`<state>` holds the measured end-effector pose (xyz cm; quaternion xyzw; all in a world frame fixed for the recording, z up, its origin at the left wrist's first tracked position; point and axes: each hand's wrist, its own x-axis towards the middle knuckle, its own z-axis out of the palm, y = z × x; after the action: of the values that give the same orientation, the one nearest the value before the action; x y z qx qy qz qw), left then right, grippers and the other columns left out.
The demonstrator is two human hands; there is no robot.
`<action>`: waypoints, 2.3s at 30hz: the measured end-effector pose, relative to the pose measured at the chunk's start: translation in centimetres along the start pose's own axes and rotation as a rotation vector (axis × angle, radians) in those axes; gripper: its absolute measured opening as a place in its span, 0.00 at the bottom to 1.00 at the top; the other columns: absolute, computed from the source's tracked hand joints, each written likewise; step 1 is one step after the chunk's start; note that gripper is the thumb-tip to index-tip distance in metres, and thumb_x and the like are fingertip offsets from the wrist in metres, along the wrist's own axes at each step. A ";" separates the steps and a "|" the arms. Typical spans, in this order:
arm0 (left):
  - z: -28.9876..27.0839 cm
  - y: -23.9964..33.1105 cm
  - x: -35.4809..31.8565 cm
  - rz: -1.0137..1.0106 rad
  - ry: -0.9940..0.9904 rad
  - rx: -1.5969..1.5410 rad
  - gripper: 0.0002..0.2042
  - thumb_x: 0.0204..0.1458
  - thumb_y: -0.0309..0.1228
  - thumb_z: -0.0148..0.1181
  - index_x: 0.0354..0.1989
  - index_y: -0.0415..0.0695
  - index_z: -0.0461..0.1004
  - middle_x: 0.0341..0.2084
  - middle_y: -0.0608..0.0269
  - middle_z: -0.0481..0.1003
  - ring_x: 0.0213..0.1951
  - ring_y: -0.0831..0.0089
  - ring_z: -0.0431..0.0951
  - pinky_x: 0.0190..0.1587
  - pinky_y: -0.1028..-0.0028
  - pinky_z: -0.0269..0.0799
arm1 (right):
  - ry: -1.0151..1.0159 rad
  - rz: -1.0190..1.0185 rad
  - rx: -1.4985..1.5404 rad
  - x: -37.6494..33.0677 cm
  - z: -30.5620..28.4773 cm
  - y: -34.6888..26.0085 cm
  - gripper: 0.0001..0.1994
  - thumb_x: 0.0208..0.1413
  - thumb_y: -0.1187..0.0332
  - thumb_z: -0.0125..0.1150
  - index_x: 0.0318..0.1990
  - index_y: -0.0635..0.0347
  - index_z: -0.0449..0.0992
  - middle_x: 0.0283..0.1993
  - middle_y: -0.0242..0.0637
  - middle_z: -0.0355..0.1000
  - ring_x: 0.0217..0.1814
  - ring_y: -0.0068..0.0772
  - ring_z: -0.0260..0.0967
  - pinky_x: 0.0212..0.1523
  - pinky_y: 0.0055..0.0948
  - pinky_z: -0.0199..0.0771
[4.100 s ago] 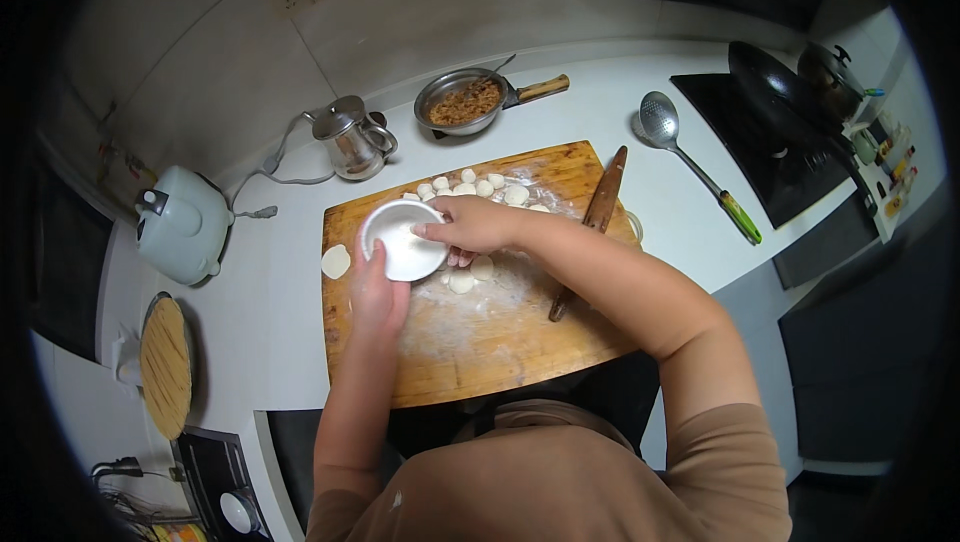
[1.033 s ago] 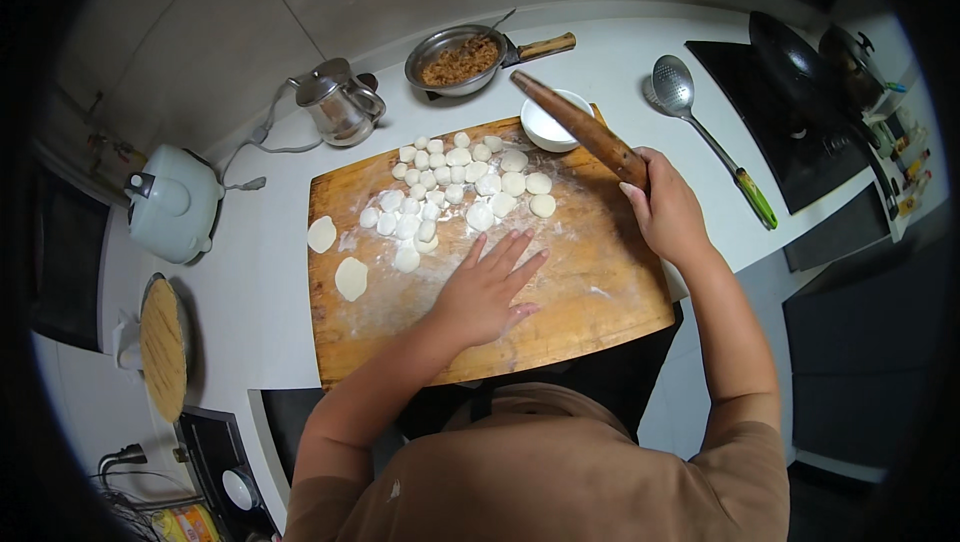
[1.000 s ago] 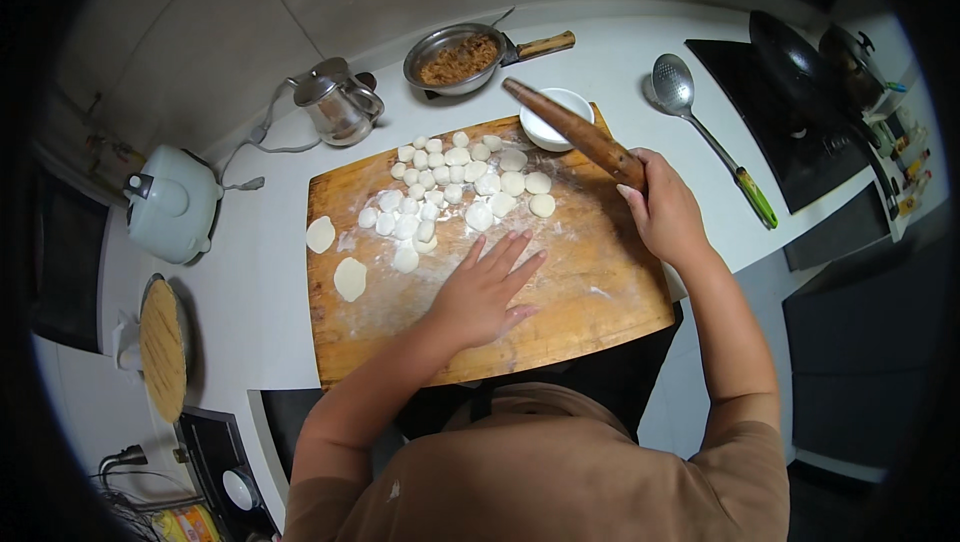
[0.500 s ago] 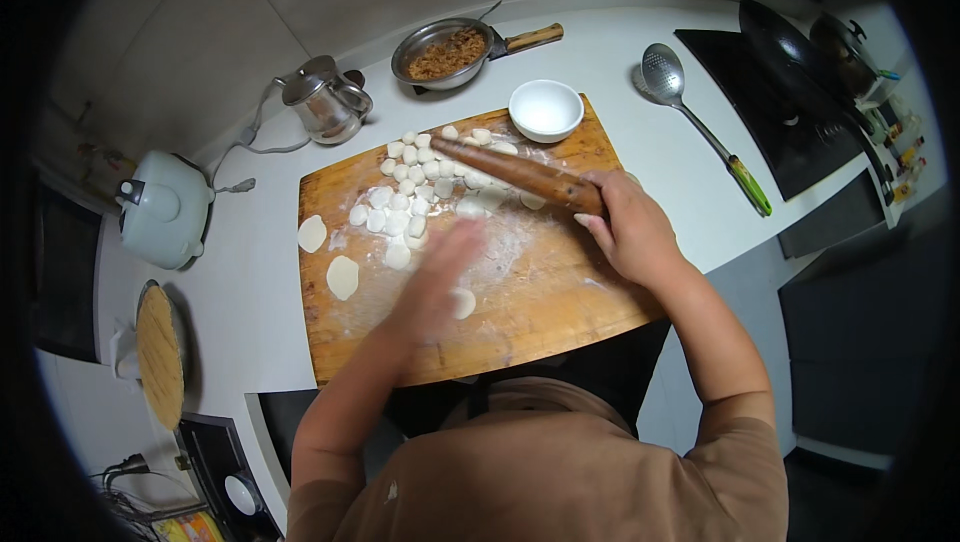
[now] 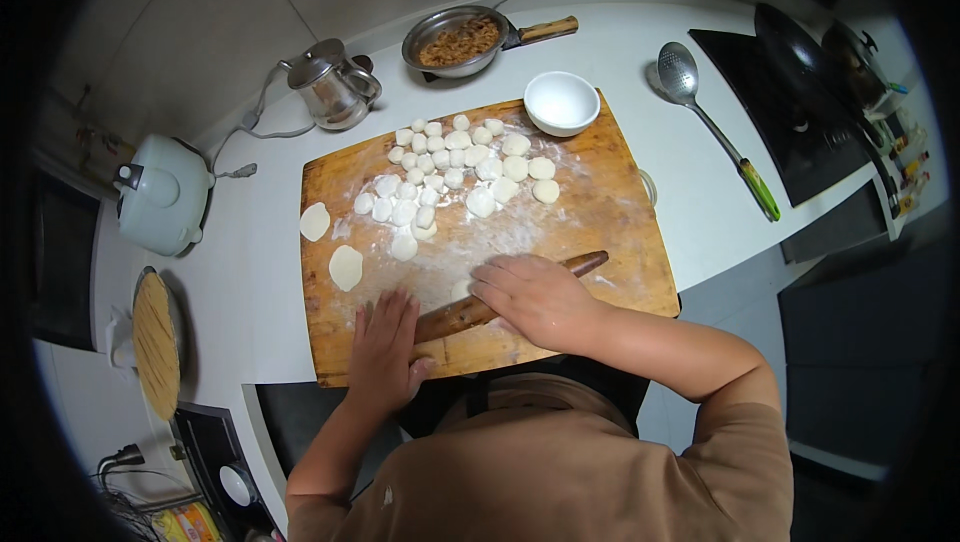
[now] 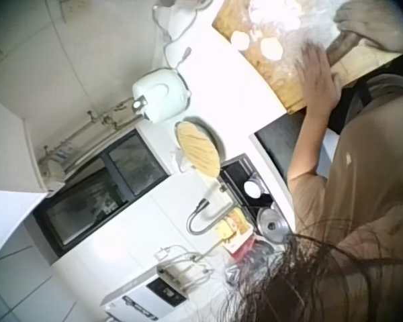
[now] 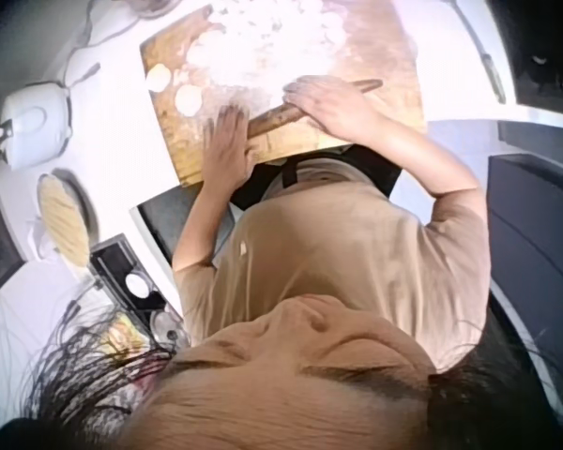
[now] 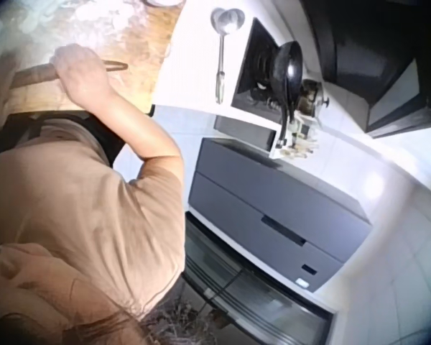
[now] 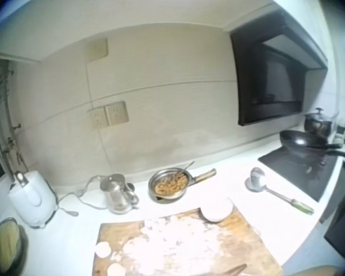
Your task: The person flattens small dough balls into round discs on a floured wooden board using a rolling pin. They repeatedly pick up dough pieces, roll them, and occasionally sprinkle flour from a small bowl to prevent sticking. The flattened discs are arranged on the board as the task progresses.
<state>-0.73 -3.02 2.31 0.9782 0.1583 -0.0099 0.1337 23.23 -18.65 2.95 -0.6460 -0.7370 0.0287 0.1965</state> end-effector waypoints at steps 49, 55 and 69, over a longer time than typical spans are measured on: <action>-3.1 3.3 7.1 0.035 0.108 -0.427 0.13 0.50 0.28 0.67 0.44 0.43 0.77 0.36 0.54 0.78 0.39 0.58 0.81 0.42 0.65 0.76 | 0.180 0.079 0.032 -4.0 -0.4 -1.7 0.19 0.55 0.68 0.56 0.55 0.56 0.75 0.49 0.36 0.73 0.51 0.39 0.70 0.51 0.38 0.70; -2.3 1.1 2.8 0.089 0.105 -0.239 0.23 0.52 0.34 0.65 0.56 0.41 0.71 0.55 0.50 0.72 0.57 0.51 0.72 0.59 0.56 0.67 | 0.121 0.169 0.065 -4.0 -1.5 -1.8 0.23 0.51 0.67 0.64 0.57 0.57 0.73 0.48 0.36 0.74 0.50 0.40 0.70 0.50 0.39 0.71; -0.8 -1.0 8.0 0.057 0.070 -0.017 0.43 0.51 0.41 0.66 0.72 0.37 0.51 0.73 0.46 0.50 0.74 0.49 0.50 0.73 0.47 0.41 | 0.116 0.342 -0.144 1.2 -0.6 2.5 0.38 0.57 0.51 0.61 0.69 0.65 0.60 0.73 0.50 0.58 0.76 0.54 0.51 0.73 0.46 0.54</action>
<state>6.58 0.55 2.34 0.9809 0.1352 0.0292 0.1367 25.66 -17.20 3.11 -0.7749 -0.6039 -0.0283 0.1843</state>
